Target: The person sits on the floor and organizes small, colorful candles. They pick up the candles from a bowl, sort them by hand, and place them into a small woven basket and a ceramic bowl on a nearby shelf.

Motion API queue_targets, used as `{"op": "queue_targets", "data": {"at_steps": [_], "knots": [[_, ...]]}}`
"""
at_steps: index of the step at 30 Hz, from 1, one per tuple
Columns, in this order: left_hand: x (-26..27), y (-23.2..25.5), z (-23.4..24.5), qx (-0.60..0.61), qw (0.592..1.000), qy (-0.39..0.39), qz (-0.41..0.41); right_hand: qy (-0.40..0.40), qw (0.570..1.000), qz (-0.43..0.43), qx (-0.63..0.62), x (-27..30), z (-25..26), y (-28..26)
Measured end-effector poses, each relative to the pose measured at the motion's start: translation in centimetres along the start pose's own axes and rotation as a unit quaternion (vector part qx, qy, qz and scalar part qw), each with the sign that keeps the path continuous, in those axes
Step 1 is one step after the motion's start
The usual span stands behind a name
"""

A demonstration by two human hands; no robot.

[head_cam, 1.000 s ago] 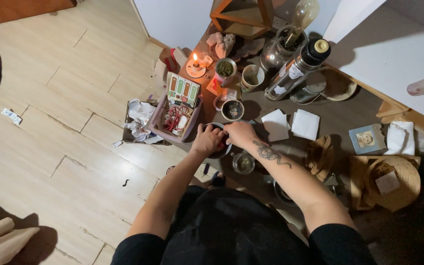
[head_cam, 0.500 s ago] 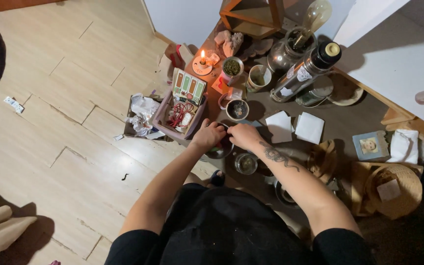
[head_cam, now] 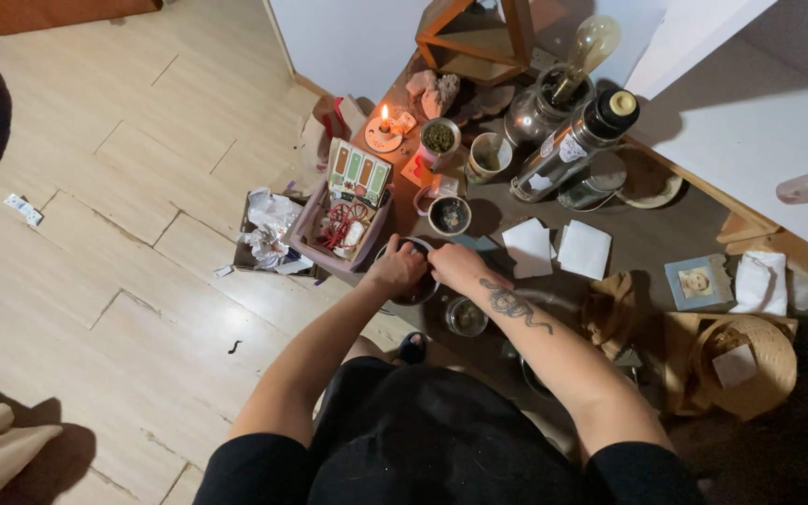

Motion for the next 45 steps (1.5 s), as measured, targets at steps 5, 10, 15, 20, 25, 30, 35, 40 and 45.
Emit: {"op": "queue_targets", "data": {"at_steps": [5, 10, 15, 20, 25, 30, 35, 40, 45], "knots": [[0.3, -0.4, 1.5, 0.015, 1.0, -0.022, -0.005, 0.013, 1.0, -0.002, -0.003, 0.1, 0.1, 0.4], [-0.3, -3.3, 9.5, 0.094, 0.99, 0.034, 0.096, 0.028, 0.995, -0.06, -0.081, 2.0, 2.4, 0.9], [1.3, -7.2, 16.6, 0.511, 0.747, 0.144, 0.4, 0.134, 0.984, -0.027, -0.115, 3.8, 8.3, -0.7], [2.6, -4.4, 20.6, 0.669, 0.58, 0.083, 0.457, 0.187, 0.972, 0.04, -0.136, 3.3, 10.2, -3.6], [5.2, -3.8, 20.5, 0.81, 0.365, 0.157, 0.432, 0.163, 0.968, 0.024, -0.192, 2.4, 9.5, -4.6], [10.4, -2.9, 18.2, 0.822, 0.279, 0.175, 0.465, 0.047, 0.99, 0.11, -0.077, 0.8, 3.6, -4.7], [13.7, 2.0, 14.6, 0.825, 0.222, 0.102, 0.51, -0.084, 0.965, 0.24, 0.068, -0.2, -1.3, -6.5], [14.0, 3.5, 15.5, 0.824, 0.191, 0.076, 0.528, -0.1, 0.924, 0.308, 0.205, -1.1, -5.0, -6.0], [14.0, 3.1, 13.0, 0.839, 0.101, 0.147, 0.513, -0.053, 0.918, 0.334, 0.208, -1.3, -5.0, -5.4]]}}
Point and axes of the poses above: each hand's wrist, its own x-axis away from the middle knuckle, its own z-axis out of the back of the hand, y = z × x, the point moved 8 cm from there along -x, towards the middle knuckle, and after that the axes turned 7 degrees about y, right-handed, at the moved point
